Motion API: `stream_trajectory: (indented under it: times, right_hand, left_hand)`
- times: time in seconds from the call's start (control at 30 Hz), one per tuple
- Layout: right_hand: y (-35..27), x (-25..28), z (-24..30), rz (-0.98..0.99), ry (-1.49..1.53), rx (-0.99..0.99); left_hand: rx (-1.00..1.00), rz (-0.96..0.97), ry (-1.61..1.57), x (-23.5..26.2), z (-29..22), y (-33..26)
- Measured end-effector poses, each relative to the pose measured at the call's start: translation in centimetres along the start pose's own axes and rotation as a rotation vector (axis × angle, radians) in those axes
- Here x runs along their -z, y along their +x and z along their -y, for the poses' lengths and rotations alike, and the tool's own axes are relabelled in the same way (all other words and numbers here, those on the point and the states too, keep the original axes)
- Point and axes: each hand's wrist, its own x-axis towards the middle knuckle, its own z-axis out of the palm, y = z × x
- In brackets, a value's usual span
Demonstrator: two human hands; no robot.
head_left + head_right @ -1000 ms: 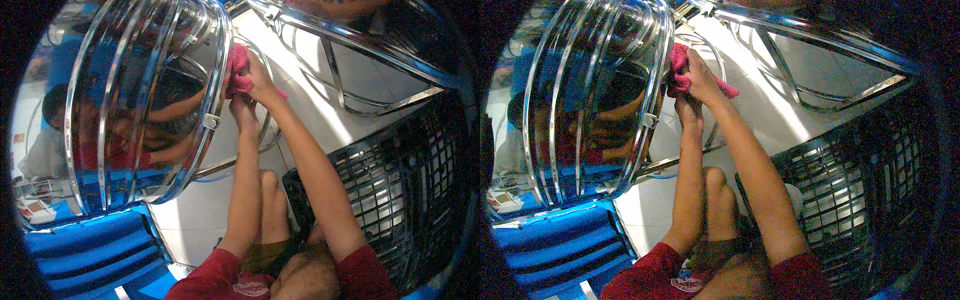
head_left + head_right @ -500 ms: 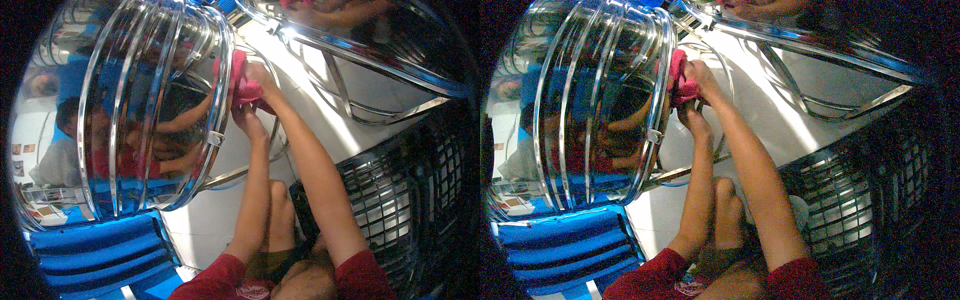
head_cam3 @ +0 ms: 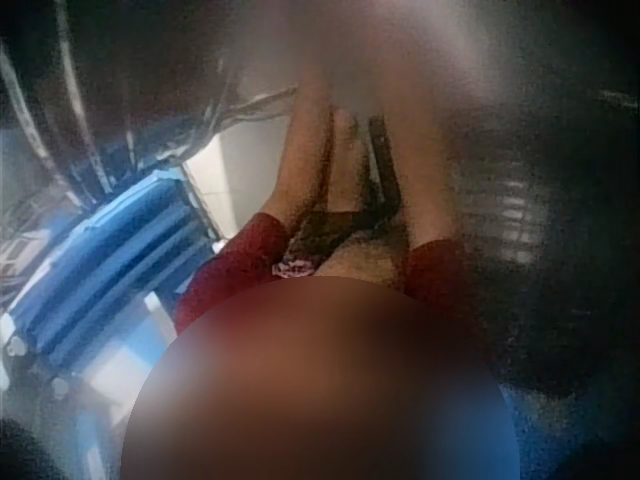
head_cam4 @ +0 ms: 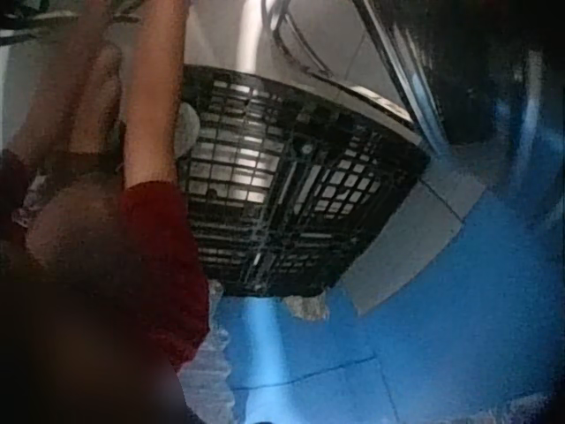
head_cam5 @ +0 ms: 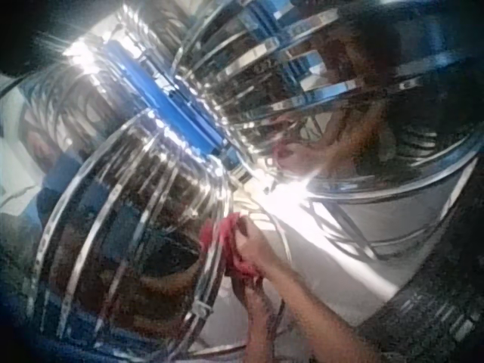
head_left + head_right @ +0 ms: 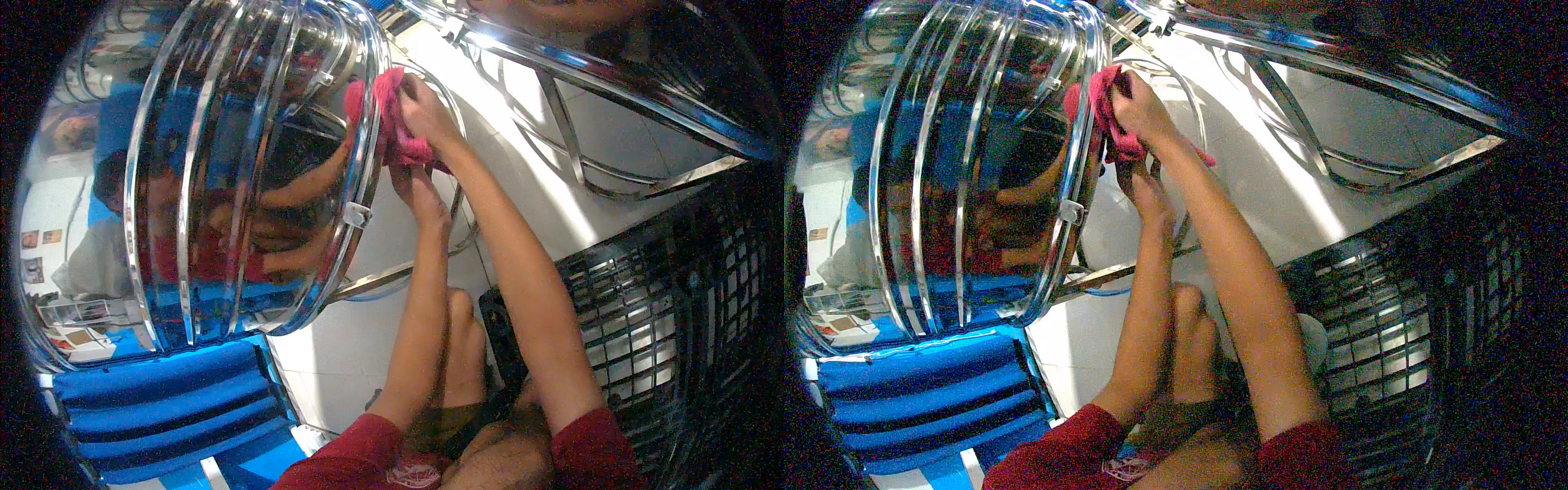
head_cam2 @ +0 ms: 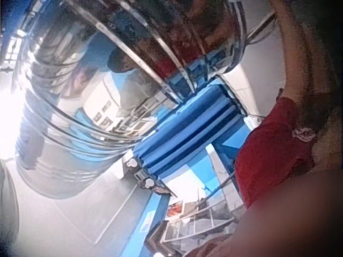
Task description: The person wipes the exterior of a large stainless steel beverage dispenser with a pink cloth. They move around the dispenser, cleaning the top, sides, and lower sections while kneeling on the floor.
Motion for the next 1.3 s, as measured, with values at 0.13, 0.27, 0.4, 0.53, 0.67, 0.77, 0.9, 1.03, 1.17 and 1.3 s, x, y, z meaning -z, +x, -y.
stream_trajectory:
  times: [0.13,0.27,0.4,0.53,0.67,0.77,0.9,1.03,1.17,1.3]
  right_hand:
    - [2.1,0.1,0.1,0.036,-0.009,-0.100]
    - [-0.2,1.8,-2.4,-0.130,-0.050,-0.198]
    - [-4.4,4.3,-5.5,-0.285,0.159,-0.454]
    - [-8.6,6.3,-5.6,-0.302,0.407,-0.333]
    - [-14.5,10.2,-2.0,-0.165,0.266,-0.014]
    - [-19.4,13.6,1.5,-0.284,0.334,0.010]
    - [-17.4,16.6,5.0,-0.576,0.082,0.192]
    - [-10.5,17.3,6.1,-0.496,-0.009,0.235]
    - [-7.9,15.7,5.7,-0.441,-0.130,0.290]
    - [-7.5,15.6,5.0,-0.396,-0.036,0.213]
  left_hand:
    - [-0.119,0.121,0.182,-0.2,0.5,0.3]
    - [-0.241,0.094,0.360,-0.2,0.8,1.0]
    - [-0.114,0.068,0.295,-0.5,1.8,1.1]
    - [-0.129,0.122,0.157,-1.2,2.4,-0.5]
    - [0.119,0.076,0.105,-0.9,0.1,-4.2]
    - [0.437,0.276,0.079,-1.4,-2.2,-8.0]
    - [0.132,0.519,0.295,-6.2,-3.0,-8.0]
    - [0.124,0.651,0.231,-12.4,-3.5,-4.8]
    - [0.023,0.585,0.268,-15.7,-4.3,-3.1]
    - [0.095,0.622,0.105,-16.2,-4.2,-2.6]
